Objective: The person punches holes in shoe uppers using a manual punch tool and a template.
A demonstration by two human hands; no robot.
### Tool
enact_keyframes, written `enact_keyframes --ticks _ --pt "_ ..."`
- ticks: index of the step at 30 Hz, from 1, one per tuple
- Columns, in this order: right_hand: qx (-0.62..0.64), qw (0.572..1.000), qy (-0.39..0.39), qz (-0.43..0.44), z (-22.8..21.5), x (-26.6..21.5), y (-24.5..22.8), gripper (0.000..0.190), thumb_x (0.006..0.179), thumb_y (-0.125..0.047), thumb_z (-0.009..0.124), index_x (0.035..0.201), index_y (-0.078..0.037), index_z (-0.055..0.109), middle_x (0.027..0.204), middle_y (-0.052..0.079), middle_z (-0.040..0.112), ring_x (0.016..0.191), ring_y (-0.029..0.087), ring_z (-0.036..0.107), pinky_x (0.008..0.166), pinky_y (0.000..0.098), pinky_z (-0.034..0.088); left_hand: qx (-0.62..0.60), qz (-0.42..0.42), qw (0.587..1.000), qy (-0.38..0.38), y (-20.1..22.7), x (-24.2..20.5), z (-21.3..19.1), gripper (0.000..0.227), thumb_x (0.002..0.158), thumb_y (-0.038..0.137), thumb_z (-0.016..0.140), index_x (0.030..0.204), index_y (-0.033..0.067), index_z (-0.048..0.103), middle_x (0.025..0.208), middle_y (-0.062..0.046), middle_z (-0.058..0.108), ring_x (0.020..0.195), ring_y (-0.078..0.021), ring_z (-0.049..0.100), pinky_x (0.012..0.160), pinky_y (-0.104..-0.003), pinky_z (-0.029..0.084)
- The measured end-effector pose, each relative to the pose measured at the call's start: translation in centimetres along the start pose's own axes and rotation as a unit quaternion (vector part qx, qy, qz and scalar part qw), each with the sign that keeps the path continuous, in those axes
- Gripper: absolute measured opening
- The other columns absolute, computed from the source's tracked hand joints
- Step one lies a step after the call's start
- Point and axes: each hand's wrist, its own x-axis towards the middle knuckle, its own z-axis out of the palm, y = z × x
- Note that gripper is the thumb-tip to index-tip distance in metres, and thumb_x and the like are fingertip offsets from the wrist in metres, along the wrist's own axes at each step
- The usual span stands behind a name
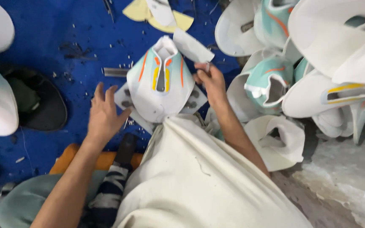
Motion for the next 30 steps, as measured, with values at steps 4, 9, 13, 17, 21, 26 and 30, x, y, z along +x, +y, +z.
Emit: enact_keyframes --ticks 4,9,13,17,21,26,30 --pt "0.137 0.979 -0.152 -0.01 4.2 -1.0 -4.8 0.016 0.106 -0.003 0.062 0.121 0.003 0.063 0.131 0.021 0.067 0.114 0.023 0.07 0.103 0.037 0.06 0.156 -0.037 0.974 -0.158 4.6 -7.7 -4.3 0.051 0.083 0.039 0.078 0.117 0.006 0.06 0.101 -0.017 0.064 0.087 -0.0357 0.068 0.062 -0.046 0.056" --pt "0.197 0.938 -0.284 -0.005 8.7 0.6 -2.0 0.007 0.107 -0.003 0.053 0.114 -0.003 0.051 0.131 0.019 0.067 0.123 0.025 0.069 0.098 0.0343 0.058 0.341 -0.021 0.901 -0.267 6.7 -15.9 -2.8 0.082 0.064 0.059 0.077 0.126 0.0083 0.06 0.093 -0.011 0.065 0.081 -0.0275 0.068 0.058 -0.039 0.056" --pt "0.18 0.94 -0.287 -0.039 8.9 0.9 -0.8 0.008 0.106 0.001 0.054 0.112 -0.002 0.051 0.131 0.022 0.065 0.122 0.026 0.069 0.101 0.0359 0.06 0.292 -0.05 0.91 -0.291 4.3 -15.9 -3.1 0.102 0.063 0.062 0.077 0.145 0.0075 0.051 0.096 -0.015 0.065 0.081 -0.0303 0.069 0.064 -0.041 0.058" --pt "0.156 0.947 -0.273 -0.061 9.0 0.9 -0.6 0.005 0.104 0.002 0.056 0.108 -0.001 0.055 0.13 0.02 0.068 0.117 0.026 0.072 0.099 0.034 0.059 0.057 -0.185 0.928 -0.319 0.9 -15.4 -4.7 0.09 0.073 0.053 0.077 0.145 0.0079 0.047 0.105 -0.017 0.068 0.093 -0.0346 0.07 0.081 -0.043 0.056" --pt "0.036 0.958 -0.227 -0.174 8.8 -1.4 -2.2 0.004 0.102 0.003 0.057 0.104 0.0 0.056 0.123 0.015 0.074 0.113 0.021 0.074 0.098 0.0319 0.058 -0.191 -0.302 0.91 -0.211 3.5 -15.5 -7.3 0.073 0.077 0.035 0.078 0.141 0.0098 0.052 0.104 -0.013 0.069 0.093 -0.0284 0.07 0.082 -0.036 0.055" --pt "-0.067 0.947 -0.225 -0.22 8.5 -3.1 -4.5 0.015 0.103 -0.002 0.059 0.118 -0.001 0.06 0.123 0.011 0.074 0.112 0.02 0.074 0.094 0.0298 0.059 -0.31 -0.195 0.93 0.007 12.7 -10.4 -13.1 0.082 0.074 0.017 0.079 0.146 0.0013 0.042 0.113 -0.01 0.06 0.099 -0.0206 0.061 0.087 -0.031 0.051" --pt "-0.091 0.923 -0.243 -0.283 8.3 -3.3 -4.0 0.032 0.107 -0.006 0.059 0.139 -0.004 0.057 0.133 0.01 0.069 0.123 0.024 0.07 0.102 0.0331 0.057 -0.389 -0.082 0.906 0.145 15.0 -8.4 -13.9 0.081 0.068 0.016 0.083 0.137 -0.0022 0.045 0.106 -0.005 0.06 0.089 -0.0145 0.062 0.079 -0.029 0.052"
